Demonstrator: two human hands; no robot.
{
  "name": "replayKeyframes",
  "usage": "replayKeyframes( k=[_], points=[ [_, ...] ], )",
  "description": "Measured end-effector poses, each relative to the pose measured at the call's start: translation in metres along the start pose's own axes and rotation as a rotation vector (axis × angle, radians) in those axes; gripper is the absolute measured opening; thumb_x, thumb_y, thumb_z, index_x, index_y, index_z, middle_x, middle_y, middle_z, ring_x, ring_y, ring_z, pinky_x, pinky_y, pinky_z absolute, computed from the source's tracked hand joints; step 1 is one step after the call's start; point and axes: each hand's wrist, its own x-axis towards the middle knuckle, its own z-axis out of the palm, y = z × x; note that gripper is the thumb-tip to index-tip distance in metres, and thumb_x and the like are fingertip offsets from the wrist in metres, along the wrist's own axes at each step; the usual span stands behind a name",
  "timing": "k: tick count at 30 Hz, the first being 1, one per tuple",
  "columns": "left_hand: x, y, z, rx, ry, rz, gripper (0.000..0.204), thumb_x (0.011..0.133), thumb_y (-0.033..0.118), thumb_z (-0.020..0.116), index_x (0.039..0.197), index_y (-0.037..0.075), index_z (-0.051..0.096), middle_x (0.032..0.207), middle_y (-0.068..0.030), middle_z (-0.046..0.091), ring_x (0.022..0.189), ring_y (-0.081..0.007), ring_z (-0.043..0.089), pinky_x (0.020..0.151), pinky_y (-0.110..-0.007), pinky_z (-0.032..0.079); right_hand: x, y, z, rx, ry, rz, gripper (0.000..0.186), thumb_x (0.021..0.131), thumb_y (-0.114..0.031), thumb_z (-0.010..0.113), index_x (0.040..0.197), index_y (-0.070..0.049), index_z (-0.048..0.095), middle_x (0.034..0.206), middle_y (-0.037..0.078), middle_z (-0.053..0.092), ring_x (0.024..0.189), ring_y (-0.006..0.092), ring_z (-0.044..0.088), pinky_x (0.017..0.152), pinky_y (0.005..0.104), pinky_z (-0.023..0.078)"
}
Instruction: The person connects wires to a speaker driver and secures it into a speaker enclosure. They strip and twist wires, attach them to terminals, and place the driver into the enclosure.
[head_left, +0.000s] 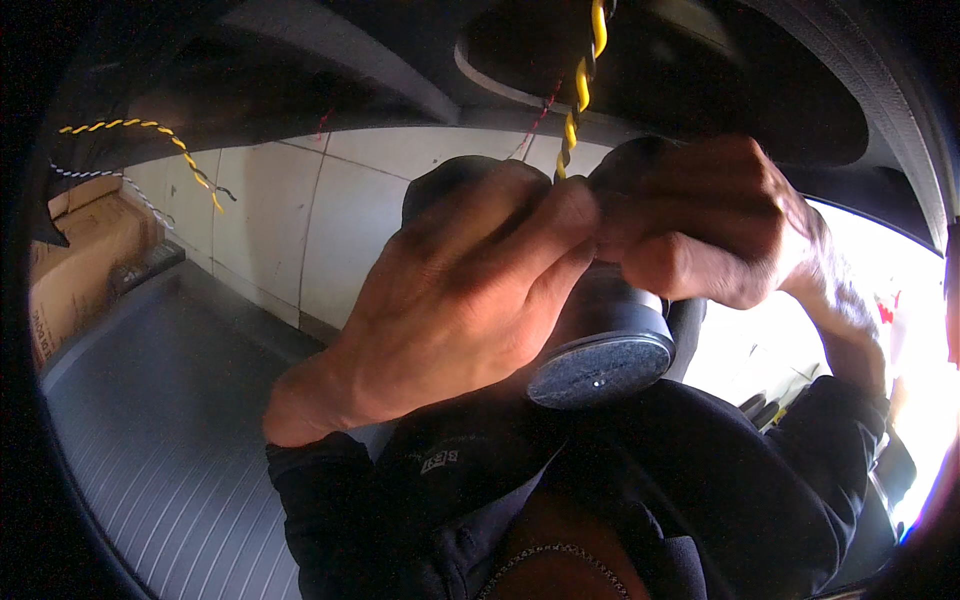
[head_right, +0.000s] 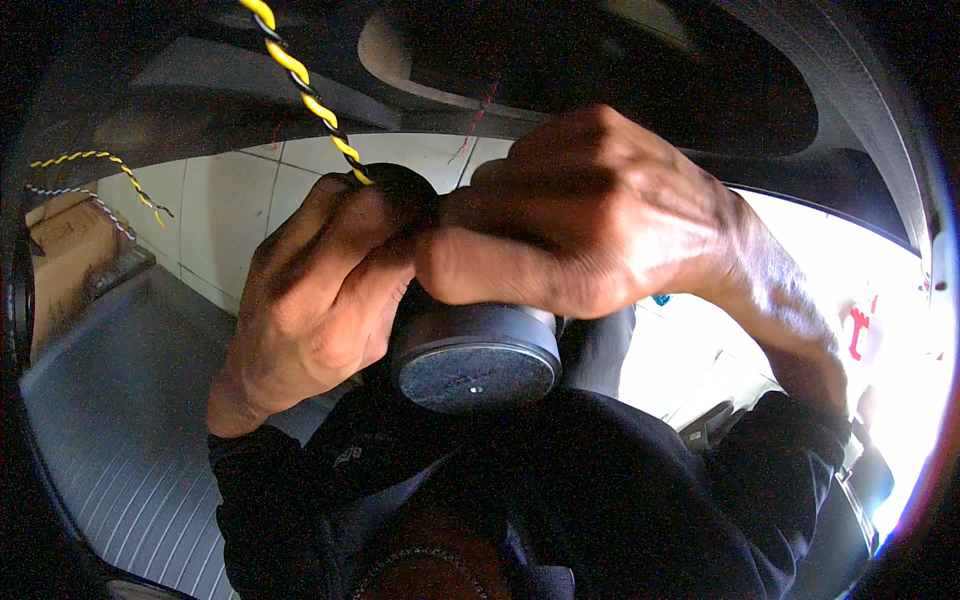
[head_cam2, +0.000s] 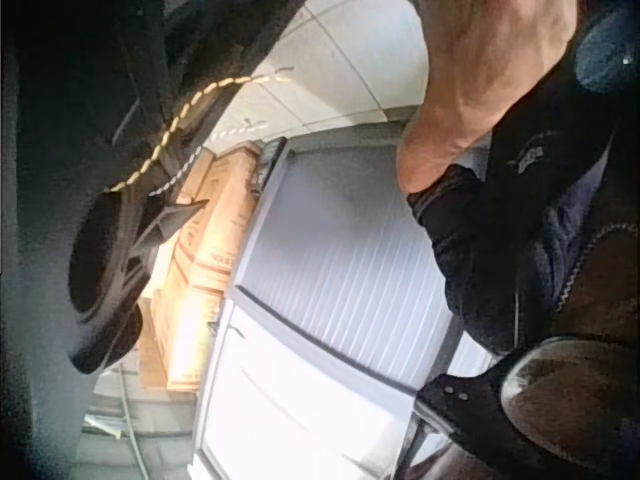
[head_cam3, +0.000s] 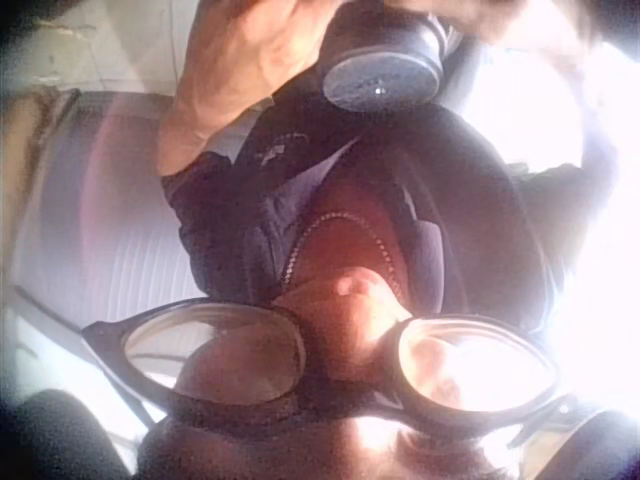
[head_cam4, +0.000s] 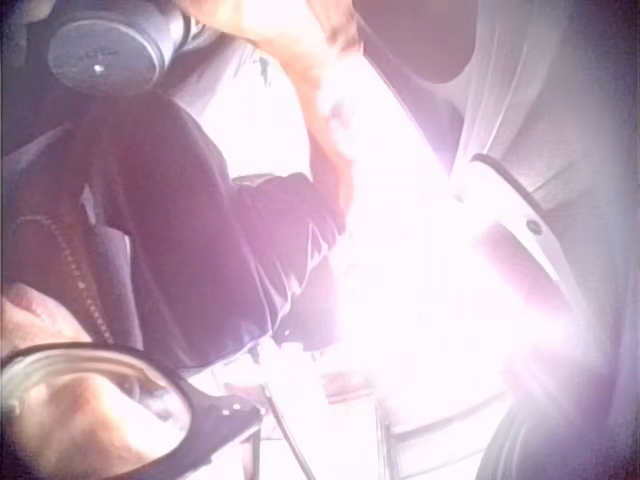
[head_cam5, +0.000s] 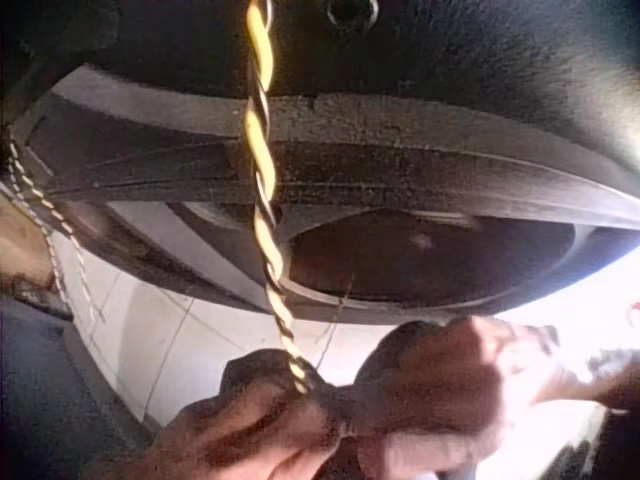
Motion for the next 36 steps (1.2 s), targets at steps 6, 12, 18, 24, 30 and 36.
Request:
replayKeyframes(
  k=[6, 12, 18, 24, 30, 36],
  points=[
    [0.004, 0.002, 0.005, 0.082, 0.007, 0.107, 0.023, 0.070, -0.002, 0.067, 0.092, -0.003, 0.063, 0.099, -0.0121, 0.059, 0.082, -0.0299, 0.058, 0.069, -0.038, 0.051, -0.007, -0.004, 0.005, -0.040, 0.132, -0.055, 0.011, 0.092, -0.015, 0.053, 0.083, -0.010, 0.050, 0.075, 0.011, 0.069, 0.046, 0.0158, 0.058, 0.038, 0.0249, 0.042],
    [0.008, 0.003, 0.001, -0.028, -0.048, 0.011, 0.023, 0.070, -0.001, 0.068, 0.093, -0.002, 0.064, 0.099, -0.0115, 0.059, 0.083, -0.0292, 0.058, 0.070, -0.038, 0.050, -0.010, -0.002, 0.010, -0.259, 0.185, -0.184, 0.020, 0.092, -0.014, 0.052, 0.073, -0.012, 0.047, 0.071, 0.009, 0.069, 0.040, 0.0123, 0.054, 0.037, 0.0231, 0.039],
    [0.003, 0.002, 0.000, -0.075, -0.055, -0.071, 0.021, 0.071, -0.001, 0.067, 0.092, -0.002, 0.064, 0.103, -0.0108, 0.057, 0.084, -0.0293, 0.057, 0.071, -0.039, 0.050, -0.009, -0.011, 0.016, -0.332, 0.197, -0.156, 0.012, 0.079, -0.016, 0.056, 0.071, -0.014, 0.047, 0.073, 0.007, 0.068, 0.046, 0.0109, 0.054, 0.039, 0.0232, 0.038],
    [0.001, -0.003, 0.002, 0.077, 0.012, 0.144, 0.024, 0.069, -0.003, 0.065, 0.094, -0.001, 0.064, 0.101, -0.0101, 0.055, 0.084, -0.0290, 0.056, 0.071, -0.038, 0.050, -0.011, -0.015, 0.014, -0.122, 0.132, 0.033, 0.020, 0.061, -0.017, 0.066, 0.077, -0.012, 0.055, 0.074, 0.005, 0.063, 0.057, 0.0163, 0.058, 0.045, 0.0280, 0.044],
    [-0.004, -0.010, 0.001, 0.038, 0.050, 0.177, 0.027, 0.068, -0.003, 0.065, 0.095, -0.003, 0.062, 0.099, -0.0117, 0.055, 0.084, -0.0298, 0.056, 0.071, -0.039, 0.050, -0.005, -0.019, 0.016, 0.054, 0.150, 0.260, 0.028, 0.060, -0.004, 0.070, 0.086, -0.008, 0.061, 0.069, 0.004, 0.062, 0.058, 0.0221, 0.062, 0.049, 0.0326, 0.049],
    [-0.006, -0.018, -0.005, 0.015, 0.010, 0.176, 0.024, 0.071, -0.004, 0.065, 0.095, -0.006, 0.060, 0.096, -0.0155, 0.055, 0.084, -0.0332, 0.056, 0.072, -0.041, 0.050, 0.005, -0.015, 0.021, 0.016, 0.180, 0.275, 0.038, 0.062, -0.001, 0.066, 0.099, -0.010, 0.066, 0.075, 0.006, 0.066, 0.060, 0.0226, 0.064, 0.050, 0.0337, 0.051]
  ],
)
